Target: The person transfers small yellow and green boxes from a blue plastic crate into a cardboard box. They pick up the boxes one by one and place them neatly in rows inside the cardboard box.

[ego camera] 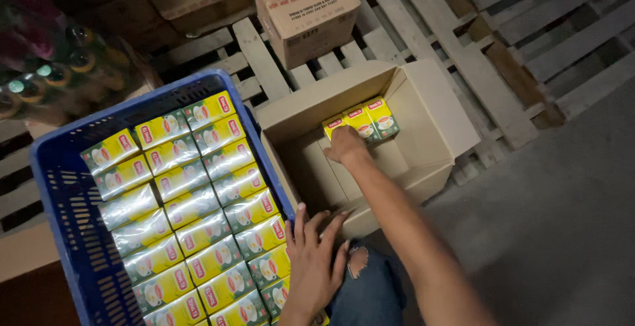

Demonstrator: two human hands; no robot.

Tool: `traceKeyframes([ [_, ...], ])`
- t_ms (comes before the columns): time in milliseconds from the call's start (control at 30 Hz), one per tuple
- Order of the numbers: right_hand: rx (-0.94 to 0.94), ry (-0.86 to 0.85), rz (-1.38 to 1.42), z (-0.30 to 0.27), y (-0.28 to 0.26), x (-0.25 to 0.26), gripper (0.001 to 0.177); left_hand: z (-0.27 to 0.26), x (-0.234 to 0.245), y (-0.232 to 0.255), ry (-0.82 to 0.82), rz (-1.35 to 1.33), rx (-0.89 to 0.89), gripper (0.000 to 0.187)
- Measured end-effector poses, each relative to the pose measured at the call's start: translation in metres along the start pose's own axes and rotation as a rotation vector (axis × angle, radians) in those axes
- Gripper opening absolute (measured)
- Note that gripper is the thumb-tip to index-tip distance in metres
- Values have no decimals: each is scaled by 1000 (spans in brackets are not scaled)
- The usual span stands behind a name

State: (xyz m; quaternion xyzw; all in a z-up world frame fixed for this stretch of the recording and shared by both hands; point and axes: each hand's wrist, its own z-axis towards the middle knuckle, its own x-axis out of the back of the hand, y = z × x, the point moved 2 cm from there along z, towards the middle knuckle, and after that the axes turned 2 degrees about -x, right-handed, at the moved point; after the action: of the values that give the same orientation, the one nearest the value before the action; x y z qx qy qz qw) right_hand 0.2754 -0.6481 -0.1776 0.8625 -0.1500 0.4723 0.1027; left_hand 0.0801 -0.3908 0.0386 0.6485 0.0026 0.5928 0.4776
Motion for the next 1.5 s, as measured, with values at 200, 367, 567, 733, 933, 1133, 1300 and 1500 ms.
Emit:
traceKeyframes([
  [200, 93, 91, -297, 41, 7, -58, 83, 0, 0, -2, -16, 10, -21, 57],
  [367, 30, -9, -211, 36, -4, -52, 44, -2, 0, -4, -21, 17, -19, 58],
  [567, 73, -59, 28, 12, 5, -24, 38, -2, 1, -6, -24, 0, -27, 60],
  [733, 141, -152, 45, -14, 23, 13, 41, 2, 7, -4, -56, -46, -34, 63],
  [933, -132, -180, 668, -118, 37, 90, 23, -1, 5, -7, -46, -94, -66, 69],
  [1133, -22, 294, 845, -166, 36, 88, 19, -8, 25, -4, -68, -102, -107, 65],
  [1300, 251, 634, 846, -247, -13, 105, 18, -57, 50, -18, -243, -125, -172, 66],
  [1500, 409, 467, 917, -350, -86, 100, 32, -154, 101, -49, -200, -148, -95, 57],
])
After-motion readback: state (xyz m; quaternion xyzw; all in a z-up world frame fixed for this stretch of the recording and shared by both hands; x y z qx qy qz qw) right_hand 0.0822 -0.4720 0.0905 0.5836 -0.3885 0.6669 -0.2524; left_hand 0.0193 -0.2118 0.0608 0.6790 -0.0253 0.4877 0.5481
